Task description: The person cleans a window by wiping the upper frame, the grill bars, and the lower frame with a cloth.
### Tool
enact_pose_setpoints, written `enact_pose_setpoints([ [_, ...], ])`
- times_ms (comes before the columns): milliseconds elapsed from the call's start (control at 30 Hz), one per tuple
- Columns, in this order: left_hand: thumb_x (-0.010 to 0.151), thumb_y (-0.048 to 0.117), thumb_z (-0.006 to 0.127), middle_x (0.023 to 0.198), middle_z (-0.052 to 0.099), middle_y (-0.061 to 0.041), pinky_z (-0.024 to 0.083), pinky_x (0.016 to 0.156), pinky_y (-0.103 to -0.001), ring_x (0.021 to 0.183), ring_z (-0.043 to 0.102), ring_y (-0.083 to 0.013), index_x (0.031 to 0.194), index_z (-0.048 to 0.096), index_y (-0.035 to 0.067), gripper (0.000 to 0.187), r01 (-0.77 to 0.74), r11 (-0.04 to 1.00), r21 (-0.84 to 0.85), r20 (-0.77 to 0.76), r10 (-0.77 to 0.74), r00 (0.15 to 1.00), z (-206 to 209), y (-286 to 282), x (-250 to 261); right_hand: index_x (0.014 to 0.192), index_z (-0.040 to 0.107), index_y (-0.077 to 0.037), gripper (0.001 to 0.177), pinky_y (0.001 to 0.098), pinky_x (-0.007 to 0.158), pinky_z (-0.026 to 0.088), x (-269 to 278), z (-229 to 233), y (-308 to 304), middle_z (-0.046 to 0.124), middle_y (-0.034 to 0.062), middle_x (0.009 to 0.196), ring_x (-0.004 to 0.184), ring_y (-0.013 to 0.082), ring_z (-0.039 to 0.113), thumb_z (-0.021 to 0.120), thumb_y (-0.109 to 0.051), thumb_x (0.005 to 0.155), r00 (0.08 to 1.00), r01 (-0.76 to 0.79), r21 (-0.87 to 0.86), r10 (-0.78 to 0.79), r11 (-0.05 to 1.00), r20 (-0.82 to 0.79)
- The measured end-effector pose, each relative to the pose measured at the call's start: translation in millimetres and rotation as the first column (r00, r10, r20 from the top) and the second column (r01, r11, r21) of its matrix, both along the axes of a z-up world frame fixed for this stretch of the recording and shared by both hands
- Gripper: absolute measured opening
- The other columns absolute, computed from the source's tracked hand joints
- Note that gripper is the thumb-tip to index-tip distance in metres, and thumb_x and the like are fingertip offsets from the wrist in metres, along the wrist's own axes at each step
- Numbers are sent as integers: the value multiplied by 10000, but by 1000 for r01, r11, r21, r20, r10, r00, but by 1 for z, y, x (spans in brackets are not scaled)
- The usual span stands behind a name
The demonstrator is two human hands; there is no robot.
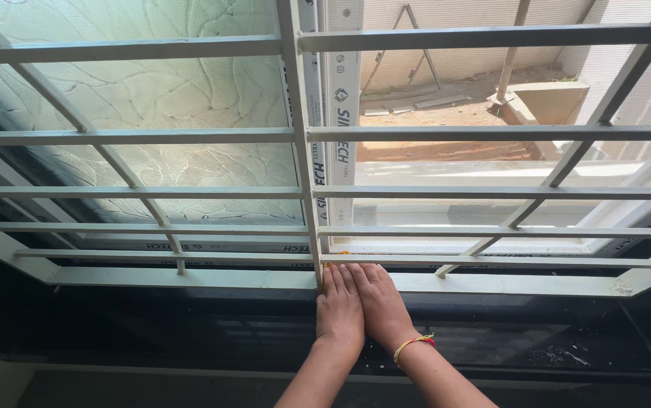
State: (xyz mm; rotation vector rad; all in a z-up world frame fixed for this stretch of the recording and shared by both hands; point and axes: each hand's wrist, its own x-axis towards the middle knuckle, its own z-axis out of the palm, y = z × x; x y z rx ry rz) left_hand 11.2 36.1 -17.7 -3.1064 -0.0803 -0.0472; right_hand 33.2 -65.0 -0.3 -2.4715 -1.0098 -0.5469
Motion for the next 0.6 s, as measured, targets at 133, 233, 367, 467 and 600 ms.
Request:
enact_pose_setpoints([
  [133, 957, 248, 649, 1607, 227, -292, 518, 1024, -487, 1508, 156, -492, 1569, 147, -63, 850, 22, 1000, -6, -48, -22, 999, 10, -35, 7, 1416, 493, -91, 558, 477, 1199, 287, 5, -6, -33, 541, 116, 1366, 1341, 314, 456, 606, -174, 876, 989, 145, -61, -143, 988, 32],
  [233, 946, 220, 658, 1603, 204, -322, 598, 898, -476, 1498, 110, -558, 1584, 117, -70, 885, 108, 993, -50, -72, -111, 991, 10, -66, 9, 1448, 444, -106, 604, 524, 1198, 193, 2, -7, -64, 487, 120, 1407, 1414, 328, 356, 598, -210, 873, 970, 241, -133, -236, 961, 53],
  [367, 943, 207, 648, 1591, 233, -277, 637, 757, -521, 1479, 116, -573, 1577, 164, -26, 831, 139, 984, -110, 54, -133, 990, -1, -106, 16, 1489, 356, -117, 650, 547, 1233, 93, -1, 0, -102, 413, 101, 1441, 1486, 338, 241, 547, -237, 879, 922, 381, -372, -319, 846, 218],
  [467, 946, 210, 632, 1581, 273, -237, 647, 706, -518, 1481, 152, -552, 1563, 207, 4, 777, 153, 982, -110, 126, -139, 982, -10, -111, 18, 1486, 329, -107, 656, 548, 1229, 76, -4, 1, -106, 397, 106, 1454, 1499, 344, 228, 529, -234, 874, 891, 447, -415, -351, 792, 290],
  [600, 975, 213, 597, 1536, 391, -136, 657, 649, -497, 1477, 298, -451, 1532, 311, 88, 639, 171, 984, -54, 234, -154, 960, -18, -87, 18, 1476, 319, 0, 682, 543, 1248, 100, -7, -4, -85, 397, 153, 1456, 1481, 341, 258, 545, -231, 876, 890, 455, -407, -424, 792, 171],
])
